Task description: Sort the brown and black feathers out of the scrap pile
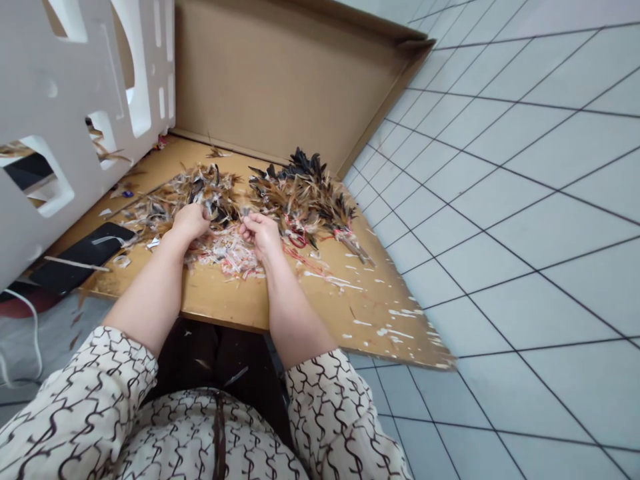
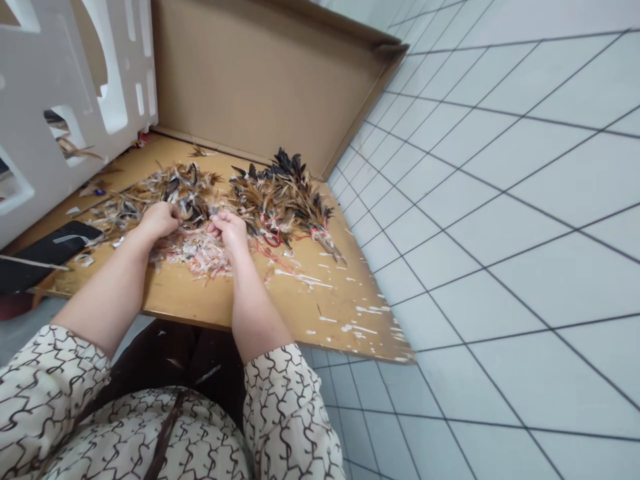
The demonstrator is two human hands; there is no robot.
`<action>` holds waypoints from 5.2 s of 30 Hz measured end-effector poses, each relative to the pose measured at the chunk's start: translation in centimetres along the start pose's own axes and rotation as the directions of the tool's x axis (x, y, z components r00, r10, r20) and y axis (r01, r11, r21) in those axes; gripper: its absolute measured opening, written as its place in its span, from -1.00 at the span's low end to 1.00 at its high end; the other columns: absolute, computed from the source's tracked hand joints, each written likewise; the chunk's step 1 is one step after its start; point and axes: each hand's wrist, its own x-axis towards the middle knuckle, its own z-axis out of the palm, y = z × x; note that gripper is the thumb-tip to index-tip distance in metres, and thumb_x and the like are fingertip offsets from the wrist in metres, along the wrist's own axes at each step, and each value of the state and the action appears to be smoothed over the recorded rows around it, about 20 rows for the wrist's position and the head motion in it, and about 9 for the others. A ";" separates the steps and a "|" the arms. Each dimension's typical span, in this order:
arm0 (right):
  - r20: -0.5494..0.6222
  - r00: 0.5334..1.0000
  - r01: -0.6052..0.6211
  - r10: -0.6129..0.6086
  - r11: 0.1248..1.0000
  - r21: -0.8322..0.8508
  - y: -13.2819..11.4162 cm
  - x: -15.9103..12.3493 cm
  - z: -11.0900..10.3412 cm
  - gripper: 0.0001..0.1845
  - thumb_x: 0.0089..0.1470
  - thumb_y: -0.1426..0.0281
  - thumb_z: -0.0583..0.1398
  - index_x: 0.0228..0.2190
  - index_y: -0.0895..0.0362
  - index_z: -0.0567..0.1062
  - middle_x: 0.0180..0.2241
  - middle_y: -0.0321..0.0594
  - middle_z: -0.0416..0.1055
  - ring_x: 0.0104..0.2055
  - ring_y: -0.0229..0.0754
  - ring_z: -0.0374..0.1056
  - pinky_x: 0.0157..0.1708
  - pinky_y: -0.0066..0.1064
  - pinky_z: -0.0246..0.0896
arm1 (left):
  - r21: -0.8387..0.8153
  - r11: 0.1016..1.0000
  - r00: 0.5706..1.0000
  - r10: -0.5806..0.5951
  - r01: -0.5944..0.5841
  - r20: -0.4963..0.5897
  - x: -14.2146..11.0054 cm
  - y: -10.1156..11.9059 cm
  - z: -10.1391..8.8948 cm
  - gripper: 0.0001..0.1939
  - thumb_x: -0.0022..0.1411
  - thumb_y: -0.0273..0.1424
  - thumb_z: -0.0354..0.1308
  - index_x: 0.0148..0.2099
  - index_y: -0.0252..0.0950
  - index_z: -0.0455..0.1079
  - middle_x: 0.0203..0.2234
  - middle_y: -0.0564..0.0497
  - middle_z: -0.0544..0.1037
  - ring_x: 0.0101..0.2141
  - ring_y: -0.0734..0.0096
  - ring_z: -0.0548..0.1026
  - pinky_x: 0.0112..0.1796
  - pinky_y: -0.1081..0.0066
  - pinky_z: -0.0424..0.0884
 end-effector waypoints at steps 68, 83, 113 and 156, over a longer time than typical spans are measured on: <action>0.001 0.976 0.191 -0.219 0.847 -0.496 2.0 0.6 0.0 -0.80 -0.18 0.53 0.18 -0.73 0.15 0.33 -0.75 -0.46 0.25 -0.63 -0.39 0.12 -0.52 -0.50 0.01 | -0.916 0.397 0.988 0.153 -0.049 0.014 -0.8 2.3 0.6 -0.87 -0.30 -0.47 0.21 -0.61 -0.32 0.29 -0.78 0.16 0.30 -0.70 0.63 0.18 -0.61 0.54 0.10; -0.105 0.983 -0.140 0.153 0.983 0.122 -0.1 -0.8 0.9 -0.71 -0.01 0.59 0.11 -0.70 0.18 0.31 -0.72 -0.36 0.37 -0.70 -0.45 0.18 -0.71 -0.63 -0.05 | -0.984 0.169 0.987 0.141 0.058 0.082 -1.0 2.6 0.4 -0.74 -0.41 -0.47 0.35 -0.62 -0.36 0.31 -0.76 0.13 0.38 -0.71 0.63 0.29 -0.60 0.54 0.22; 0.071 0.997 -0.006 0.018 0.988 -0.156 1.1 -0.5 0.8 -0.74 -0.10 0.55 0.15 -0.73 0.16 0.29 -0.79 -0.46 0.25 -0.75 -0.47 0.04 -0.70 -0.60 -0.09 | -0.953 0.302 0.977 0.204 0.002 0.067 -0.8 2.7 1.1 -0.73 -0.40 -0.39 0.36 -0.70 -0.34 0.29 -0.81 0.15 0.30 -0.71 0.65 0.17 -0.60 0.53 0.10; -0.083 0.987 -0.133 0.140 0.987 0.086 0.5 0.0 0.0 -0.77 -0.01 0.52 0.15 -0.66 0.19 0.36 -0.75 -0.40 0.30 -0.73 -0.47 0.11 -0.73 -0.63 -0.08 | -0.885 0.466 0.970 -0.208 -0.012 -0.123 1.0 1.0 0.6 -0.91 -0.15 -0.49 0.12 -0.61 -0.29 0.27 -0.74 0.14 0.28 -0.66 0.57 0.19 -0.53 0.51 0.17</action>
